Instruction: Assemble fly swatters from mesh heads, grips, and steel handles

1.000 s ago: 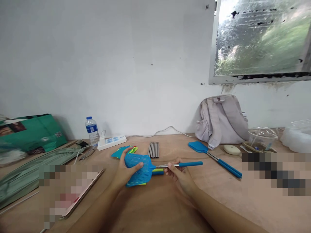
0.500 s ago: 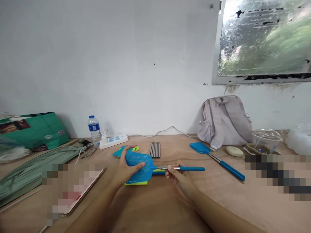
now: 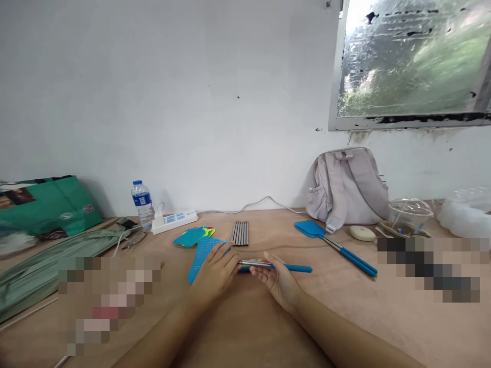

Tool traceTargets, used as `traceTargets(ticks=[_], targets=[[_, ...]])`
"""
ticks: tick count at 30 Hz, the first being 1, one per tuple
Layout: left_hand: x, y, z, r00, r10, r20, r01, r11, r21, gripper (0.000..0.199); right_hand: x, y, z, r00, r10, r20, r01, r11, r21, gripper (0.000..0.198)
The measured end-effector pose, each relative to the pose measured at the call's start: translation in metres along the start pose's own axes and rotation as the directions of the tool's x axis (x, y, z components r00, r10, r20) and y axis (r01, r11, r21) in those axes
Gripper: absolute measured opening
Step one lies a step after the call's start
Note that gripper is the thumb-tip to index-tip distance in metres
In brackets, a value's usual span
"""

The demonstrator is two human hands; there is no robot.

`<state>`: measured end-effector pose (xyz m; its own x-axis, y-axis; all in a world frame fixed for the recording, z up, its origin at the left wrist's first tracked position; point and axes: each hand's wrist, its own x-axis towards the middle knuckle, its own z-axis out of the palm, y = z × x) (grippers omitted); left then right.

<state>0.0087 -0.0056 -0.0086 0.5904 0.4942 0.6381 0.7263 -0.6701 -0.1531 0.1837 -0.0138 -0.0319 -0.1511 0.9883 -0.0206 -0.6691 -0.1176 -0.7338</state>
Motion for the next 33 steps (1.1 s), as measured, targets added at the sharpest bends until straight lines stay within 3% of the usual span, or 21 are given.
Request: traceTargets(ticks=[5, 8, 10, 12, 14, 16, 17, 20, 26, 33], targets=[[-0.006, -0.023, -0.005, 0.999, -0.028, 0.035, 0.025, 0.995, 0.095, 0.022, 0.010, -0.011, -0.010, 0.981, -0.193, -0.021, 0.181, 0.950, -0.254, 0.021], [-0.008, -0.030, -0.006, 0.999, -0.040, 0.033, 0.036, 0.993, 0.115, 0.022, 0.018, -0.020, -0.022, 0.953, -0.304, -0.007, 0.273, 0.864, -0.424, 0.029], [-0.009, -0.032, -0.005, 0.998, -0.055, 0.024, 0.051, 0.991, 0.123, 0.022, 0.021, -0.028, -0.030, 0.908, -0.417, 0.035, 0.371, 0.762, -0.530, 0.032], [-0.010, -0.032, -0.005, 0.998, -0.060, 0.018, 0.057, 0.987, 0.147, 0.023, 0.021, -0.037, -0.033, 0.819, -0.547, 0.171, 0.490, 0.514, -0.704, 0.028], [-0.010, -0.029, -0.004, 0.998, -0.068, 0.012, 0.065, 0.981, 0.184, 0.024, 0.017, -0.044, -0.030, 0.707, -0.590, 0.390, 0.564, 0.138, -0.814, 0.024], [-0.009, -0.023, -0.002, 0.997, -0.083, -0.003, 0.082, 0.974, 0.212, 0.024, 0.009, -0.044, -0.022, 0.643, -0.501, 0.578, 0.587, -0.162, -0.793, 0.026], [-0.009, -0.018, 0.000, 0.996, -0.088, -0.009, 0.088, 0.972, 0.216, 0.024, 0.005, -0.041, -0.017, 0.637, -0.437, 0.635, 0.592, -0.249, -0.766, 0.029], [-0.008, -0.005, 0.006, 0.998, -0.059, -0.016, 0.061, 0.980, 0.188, 0.022, -0.005, -0.023, -0.005, 0.696, -0.283, 0.660, 0.556, -0.368, -0.745, 0.038], [-0.006, -0.002, 0.011, 0.999, 0.051, -0.002, -0.050, 0.988, 0.149, 0.018, -0.002, -0.007, -0.004, 0.843, -0.207, 0.497, 0.326, -0.537, -0.778, 0.014], [-0.003, -0.006, 0.010, 0.994, 0.111, -0.007, -0.107, 0.976, 0.188, 0.023, 0.001, -0.023, 0.005, 0.905, -0.180, 0.386, 0.198, -0.624, -0.756, 0.023]])
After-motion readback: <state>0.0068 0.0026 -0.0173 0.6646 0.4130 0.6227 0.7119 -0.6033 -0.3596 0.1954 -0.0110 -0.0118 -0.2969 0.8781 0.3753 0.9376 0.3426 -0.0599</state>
